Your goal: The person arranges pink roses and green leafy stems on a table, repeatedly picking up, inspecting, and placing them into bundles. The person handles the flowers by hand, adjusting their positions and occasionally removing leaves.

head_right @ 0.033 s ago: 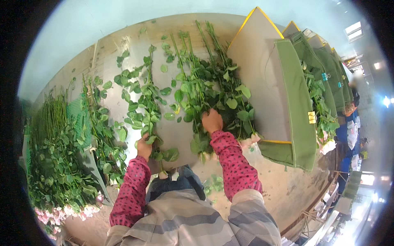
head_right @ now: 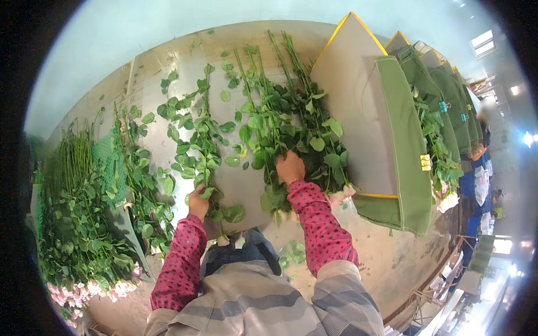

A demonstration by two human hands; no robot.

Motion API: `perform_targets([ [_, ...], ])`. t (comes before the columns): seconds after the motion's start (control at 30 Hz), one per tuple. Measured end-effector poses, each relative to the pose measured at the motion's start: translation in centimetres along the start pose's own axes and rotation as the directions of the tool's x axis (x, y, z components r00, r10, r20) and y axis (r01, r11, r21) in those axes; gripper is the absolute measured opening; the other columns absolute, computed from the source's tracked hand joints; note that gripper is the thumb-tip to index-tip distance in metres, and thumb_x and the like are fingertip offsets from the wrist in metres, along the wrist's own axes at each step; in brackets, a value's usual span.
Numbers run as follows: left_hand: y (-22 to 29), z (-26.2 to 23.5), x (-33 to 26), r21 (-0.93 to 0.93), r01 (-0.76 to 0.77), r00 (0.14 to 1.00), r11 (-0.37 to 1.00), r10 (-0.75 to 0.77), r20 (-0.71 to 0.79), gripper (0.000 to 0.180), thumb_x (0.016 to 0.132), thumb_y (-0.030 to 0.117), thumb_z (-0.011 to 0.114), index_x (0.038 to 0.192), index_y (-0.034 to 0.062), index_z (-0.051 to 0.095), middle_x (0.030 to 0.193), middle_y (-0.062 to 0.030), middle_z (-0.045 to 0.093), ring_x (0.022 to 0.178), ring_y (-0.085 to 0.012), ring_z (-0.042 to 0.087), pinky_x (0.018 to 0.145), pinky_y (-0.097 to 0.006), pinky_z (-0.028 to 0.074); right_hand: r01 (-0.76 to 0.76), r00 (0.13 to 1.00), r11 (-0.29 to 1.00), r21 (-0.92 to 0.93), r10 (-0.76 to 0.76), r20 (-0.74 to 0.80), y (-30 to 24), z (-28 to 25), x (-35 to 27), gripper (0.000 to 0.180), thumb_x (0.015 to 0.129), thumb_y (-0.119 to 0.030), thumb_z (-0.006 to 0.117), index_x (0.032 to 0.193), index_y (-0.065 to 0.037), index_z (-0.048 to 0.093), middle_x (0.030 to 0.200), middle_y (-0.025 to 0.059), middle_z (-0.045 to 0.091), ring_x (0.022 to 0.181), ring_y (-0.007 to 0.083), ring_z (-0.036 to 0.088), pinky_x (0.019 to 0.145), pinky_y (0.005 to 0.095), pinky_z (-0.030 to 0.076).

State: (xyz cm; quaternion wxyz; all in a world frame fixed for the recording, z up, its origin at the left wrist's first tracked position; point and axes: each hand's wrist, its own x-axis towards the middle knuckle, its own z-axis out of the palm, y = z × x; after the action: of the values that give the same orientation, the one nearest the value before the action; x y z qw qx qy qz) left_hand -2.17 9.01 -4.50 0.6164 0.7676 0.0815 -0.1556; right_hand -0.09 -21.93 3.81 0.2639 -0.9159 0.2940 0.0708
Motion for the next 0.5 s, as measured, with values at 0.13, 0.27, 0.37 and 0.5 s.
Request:
perform_targets([
  [0.13,0.2,1.1,0.2,-0.131,0.055,0.998,0.990,-0.054,0.009,0.032,0.086,-0.001,0.058,0.118,-0.0030,0.059,0.095,-0.0072,0.068,0.082,-0.0153,0.063,0.073,-0.026,0.050,0.011,1.000,0.994,-0.105,-0.011,0.000,-1.6,-1.2,-0.9,0.041,0.091,-0.033,0.053,0.109,0.003,0.060,0.103,0.0248,0.065,0.092,0.0422,0.062,0.078,0.0508,0.050],
  [0.27,2.6,2.0,-0.1,-0.168,0.130,0.991,0.977,-0.121,0.064,0.032,0.088,0.005,0.056,0.119,-0.0038,0.058,0.095,-0.0078,0.068,0.082,-0.0130,0.064,0.071,-0.025,0.050,0.115,0.979,0.987,-0.110,-0.131,-0.157,-2.0,-1.8,-2.4,0.042,0.090,-0.033,0.055,0.118,-0.001,0.055,0.109,0.0201,0.063,0.098,0.0384,0.060,0.084,0.0470,0.048],
  [0.37,0.5,2.8,0.3,-0.163,0.091,0.996,0.982,-0.087,0.030,0.036,0.084,0.009,0.061,0.118,-0.0040,0.058,0.096,-0.0121,0.070,0.079,-0.0169,0.066,0.069,-0.030,0.050,0.412,0.833,0.910,-0.052,-0.399,-0.384,-1.6,-1.7,-3.5,0.032,0.089,-0.024,0.058,0.114,-0.003,0.057,0.109,0.0157,0.059,0.097,0.0339,0.058,0.086,0.0428,0.047],
  [0.5,1.7,2.9,0.5,0.093,0.087,0.996,0.992,-0.086,-0.015,0.034,0.079,0.015,0.067,0.110,0.0019,0.065,0.083,-0.0126,0.070,0.073,-0.0202,0.067,0.068,-0.033,0.051,0.516,0.844,0.825,0.231,-0.443,-0.303,-4.5,-1.9,-7.7,0.026,0.087,-0.013,0.060,0.110,-0.002,0.058,0.101,0.0145,0.061,0.088,0.0300,0.062,0.078,0.0378,0.049],
])
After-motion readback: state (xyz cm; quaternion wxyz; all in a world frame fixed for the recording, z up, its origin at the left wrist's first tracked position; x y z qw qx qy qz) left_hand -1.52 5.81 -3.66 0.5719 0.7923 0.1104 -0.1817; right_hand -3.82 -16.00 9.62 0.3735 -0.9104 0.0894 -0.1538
